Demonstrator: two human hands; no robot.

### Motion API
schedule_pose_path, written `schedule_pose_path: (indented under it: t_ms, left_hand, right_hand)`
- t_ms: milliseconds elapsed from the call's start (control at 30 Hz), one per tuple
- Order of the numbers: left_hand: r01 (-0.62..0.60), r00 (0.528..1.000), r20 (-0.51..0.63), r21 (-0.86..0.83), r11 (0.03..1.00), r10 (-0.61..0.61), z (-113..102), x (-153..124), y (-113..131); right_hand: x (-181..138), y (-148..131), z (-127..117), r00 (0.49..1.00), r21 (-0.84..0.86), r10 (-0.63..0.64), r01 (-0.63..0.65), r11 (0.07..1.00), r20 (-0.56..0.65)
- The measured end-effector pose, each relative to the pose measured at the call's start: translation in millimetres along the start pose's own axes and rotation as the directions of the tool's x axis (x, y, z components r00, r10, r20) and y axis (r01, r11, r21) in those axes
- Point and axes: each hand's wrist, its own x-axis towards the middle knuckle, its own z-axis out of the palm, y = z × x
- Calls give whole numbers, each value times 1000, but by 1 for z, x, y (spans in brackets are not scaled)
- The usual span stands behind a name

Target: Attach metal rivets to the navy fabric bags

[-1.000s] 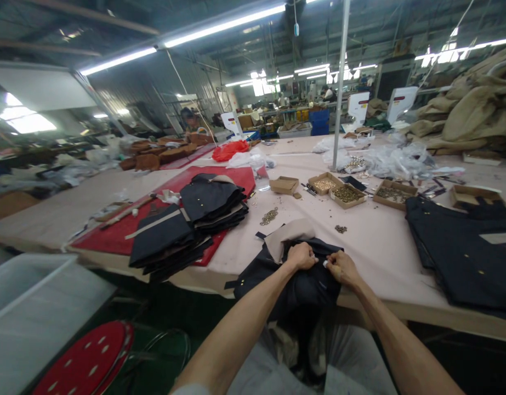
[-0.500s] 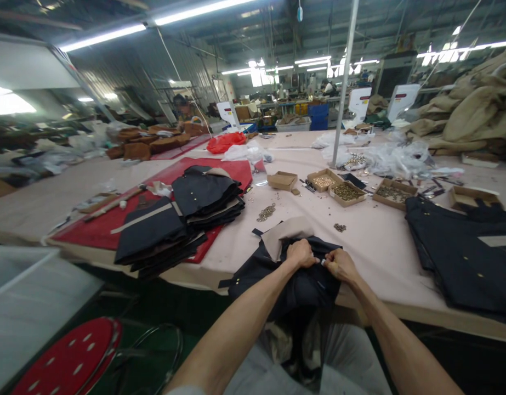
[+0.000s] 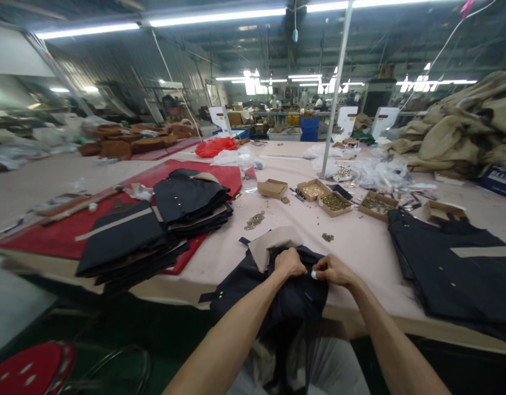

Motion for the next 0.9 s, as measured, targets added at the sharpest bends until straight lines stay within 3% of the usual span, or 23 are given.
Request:
schedule_pose_path:
  t_ms: [67, 133, 200, 267, 367, 633, 900]
  left_hand:
    - [-27, 1000, 0, -22, 999, 27, -2, -1, -3]
    - [-43, 999, -15, -35, 998, 43, -3, -1, -6]
    - [-51, 998, -36, -47, 998, 49, -3, -2, -7]
    - [-44, 998, -45, -59, 997, 41, -3, -2, -8]
    - [-32, 998, -62, -66, 997, 28, -2, -2, -9]
    - [-26, 998, -64, -80, 996, 21, 1, 0, -10]
    - [-7, 999, -34, -82, 997, 5, -4, -9, -4]
  right_hand:
    - [1, 5, -27, 998, 173, -43, 34, 984, 53]
    - [9, 12, -52, 990, 118, 3, 14, 993, -143]
    - [24, 21, -71, 916, -54, 49, -77, 996, -398]
    - [39, 30, -83, 845, -172, 57, -174, 970, -532]
    - [58, 40, -90, 835, -233, 53, -213, 949, -547]
    - [82, 52, -93, 869, -376, 31, -245, 894, -494]
    - [75, 44, -91, 880, -458, 13, -260, 850, -475]
